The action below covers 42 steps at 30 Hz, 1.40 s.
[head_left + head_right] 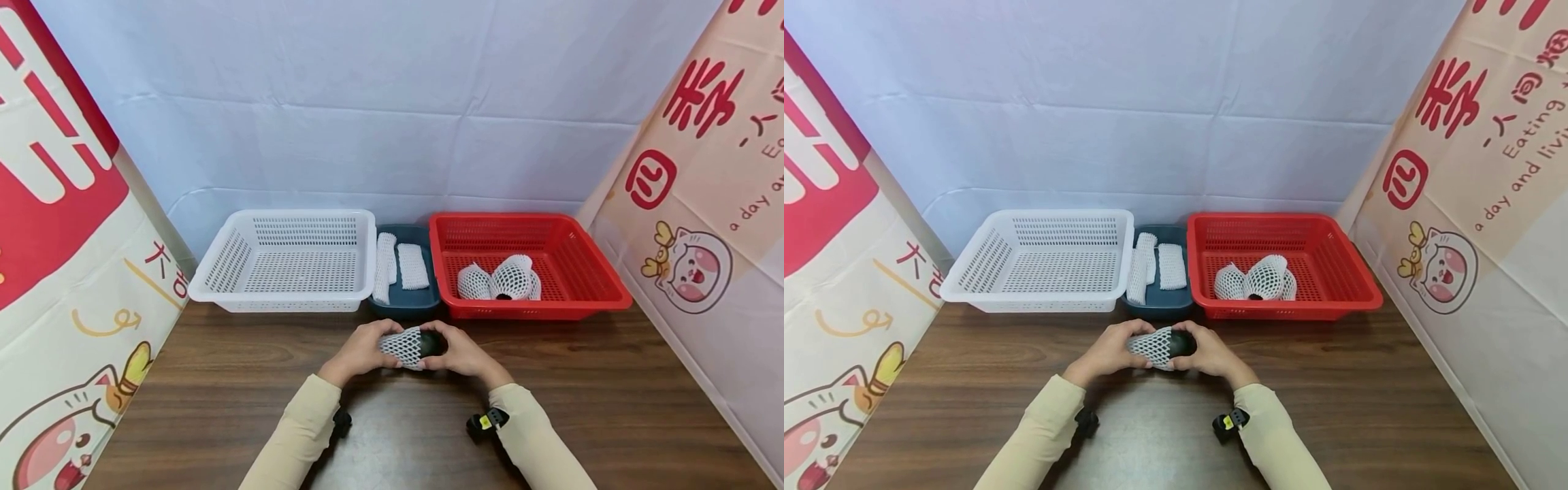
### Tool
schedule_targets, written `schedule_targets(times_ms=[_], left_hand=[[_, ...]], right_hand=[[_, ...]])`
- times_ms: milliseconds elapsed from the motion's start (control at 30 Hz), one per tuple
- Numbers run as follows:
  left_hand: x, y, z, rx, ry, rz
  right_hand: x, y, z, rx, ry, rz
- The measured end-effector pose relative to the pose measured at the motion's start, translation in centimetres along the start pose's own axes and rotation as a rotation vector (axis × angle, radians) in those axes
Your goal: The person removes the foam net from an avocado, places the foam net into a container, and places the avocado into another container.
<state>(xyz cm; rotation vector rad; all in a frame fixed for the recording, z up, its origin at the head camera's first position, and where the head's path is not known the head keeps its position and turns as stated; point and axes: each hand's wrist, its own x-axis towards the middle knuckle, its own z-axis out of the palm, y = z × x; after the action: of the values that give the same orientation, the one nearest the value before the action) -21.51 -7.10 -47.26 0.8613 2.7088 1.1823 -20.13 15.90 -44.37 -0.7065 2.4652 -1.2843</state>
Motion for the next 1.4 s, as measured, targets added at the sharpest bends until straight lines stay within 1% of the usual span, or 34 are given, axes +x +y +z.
schedule_targets(times_ms=[100,200,333,533,700,867,1033,1133,1267,1400], left_hand=[[0.0,0.0,-0.1,-0.006,0.004,0.006],[0.0,0.0,-0.1,-0.007,0.001,-0.003],[0.0,-0.1,-0.1,-0.002,-0.006,-0.015],[-0.1,-0.1,-0.2,-0.004,-0.007,-0.007],[-0.2,0.0,-0.5,-0.014,-0.002,-0.003],[-0.5,-0.1,-1.0,-0.039,0.023,-0.009],[-0.8,-0.4,-1.5,-0.033,0.052,-0.021],[-1.1,-0.6,-1.7,-0.033,0.054,-0.039],[-1.6,-0.9,-2.0,-0.04,0.052,-0.046],[-2.1,-1.3,-2.4,-0.032,0.065,-0.047]], right_hand=[[0.4,1.4,0.3,-0.005,0.015,-0.004],[0.8,3.0,0.8,-0.013,0.028,-0.009],[0.8,2.9,0.9,-0.008,0.033,-0.007],[0.7,2.9,0.8,-0.005,0.025,-0.02],[0.6,3.0,0.7,0.0,0.038,-0.035],[0.5,2.8,0.4,-0.002,0.04,-0.02],[0.2,2.8,-0.1,0.01,0.055,0.003],[0.1,2.9,-0.3,0.004,0.056,-0.002],[-0.2,3.0,-0.5,-0.002,0.067,0.001],[-0.5,3.1,-0.8,-0.006,0.084,0.003]])
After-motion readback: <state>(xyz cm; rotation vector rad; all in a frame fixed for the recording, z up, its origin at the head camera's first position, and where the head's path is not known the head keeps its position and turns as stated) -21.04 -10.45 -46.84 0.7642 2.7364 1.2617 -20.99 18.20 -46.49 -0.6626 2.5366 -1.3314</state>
